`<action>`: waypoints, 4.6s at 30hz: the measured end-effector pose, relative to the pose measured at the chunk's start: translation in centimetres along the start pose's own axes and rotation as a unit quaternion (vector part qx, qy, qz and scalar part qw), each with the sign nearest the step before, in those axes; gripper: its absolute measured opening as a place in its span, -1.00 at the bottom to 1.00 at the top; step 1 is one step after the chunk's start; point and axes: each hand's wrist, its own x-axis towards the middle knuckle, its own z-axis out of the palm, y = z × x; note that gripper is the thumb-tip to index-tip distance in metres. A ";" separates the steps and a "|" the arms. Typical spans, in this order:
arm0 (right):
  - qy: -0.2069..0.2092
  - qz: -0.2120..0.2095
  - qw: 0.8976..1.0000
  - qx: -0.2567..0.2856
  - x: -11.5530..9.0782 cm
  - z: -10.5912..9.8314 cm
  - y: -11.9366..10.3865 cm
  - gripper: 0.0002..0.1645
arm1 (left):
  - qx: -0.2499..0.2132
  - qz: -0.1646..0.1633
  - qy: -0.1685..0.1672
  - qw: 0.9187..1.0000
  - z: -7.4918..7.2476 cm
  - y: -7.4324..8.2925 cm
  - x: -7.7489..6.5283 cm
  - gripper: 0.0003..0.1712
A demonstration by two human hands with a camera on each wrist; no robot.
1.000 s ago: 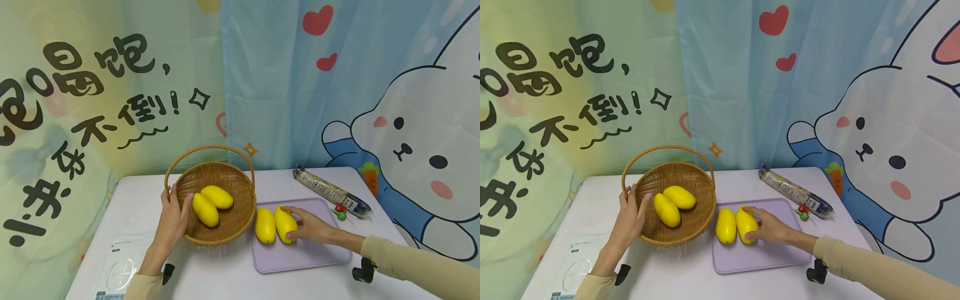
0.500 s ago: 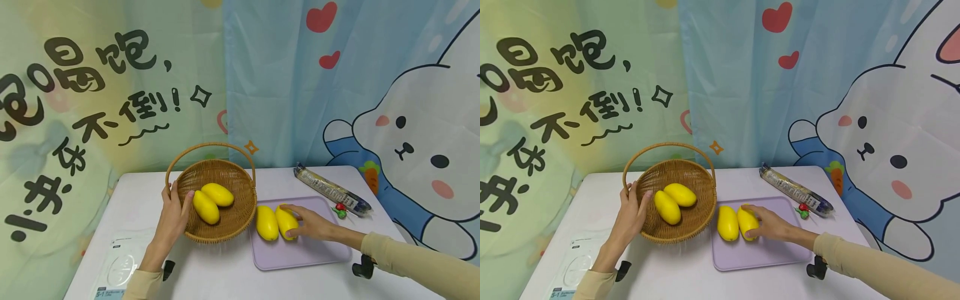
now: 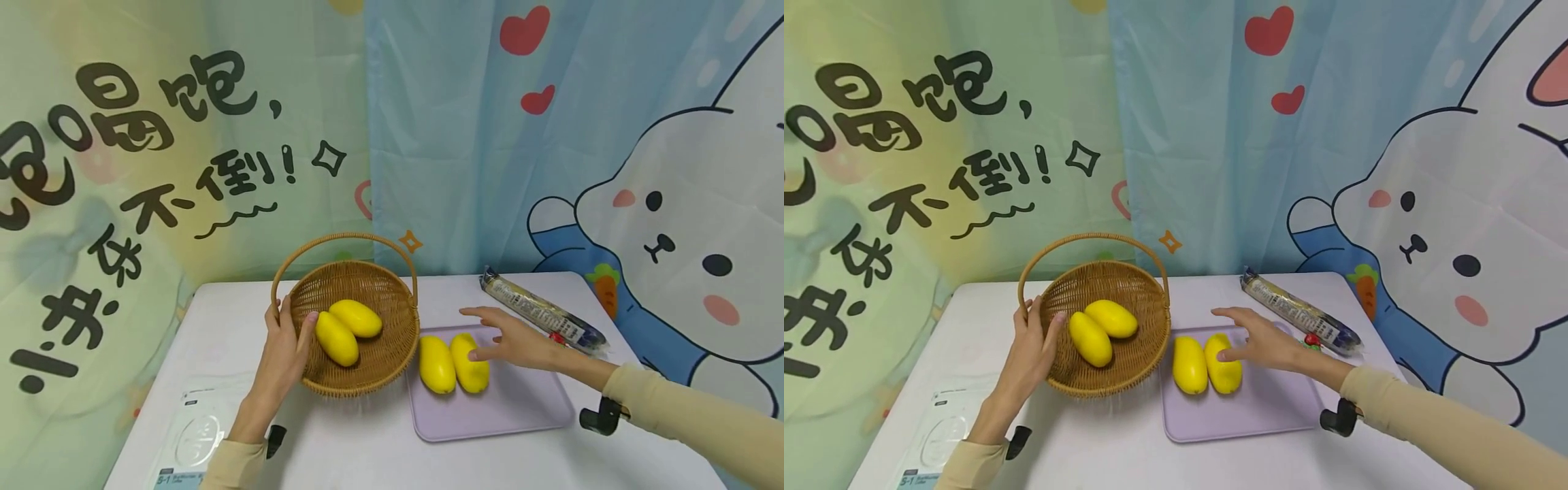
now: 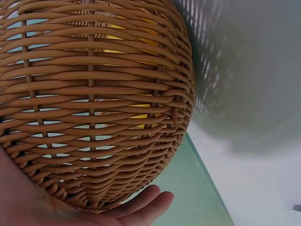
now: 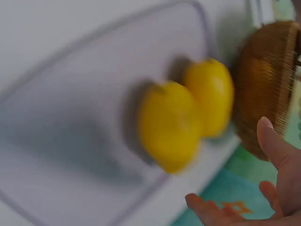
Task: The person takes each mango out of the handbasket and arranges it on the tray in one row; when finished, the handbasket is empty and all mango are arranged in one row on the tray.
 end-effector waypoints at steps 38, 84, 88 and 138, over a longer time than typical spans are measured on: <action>-0.171 -0.182 0.958 -0.143 18.0 5.3 -15.0 -0.25 | -0.003 0.005 0.011 1.000 0.1 -0.6 0.2 0.04; -0.171 -0.095 0.961 -0.195 18.7 5.6 -12.8 -0.08 | -0.004 -0.006 0.010 1.000 0.2 -0.3 -0.1 0.04; -0.162 -0.104 0.964 -0.182 17.9 4.6 -13.5 -0.06 | -0.005 -0.006 0.012 1.000 0.3 -0.3 -0.1 0.04; -0.028 0.068 0.997 0.012 -2.2 -5.8 -1.9 0.00 | -0.003 -0.014 -0.002 1.000 0.1 0.0 -0.4 0.02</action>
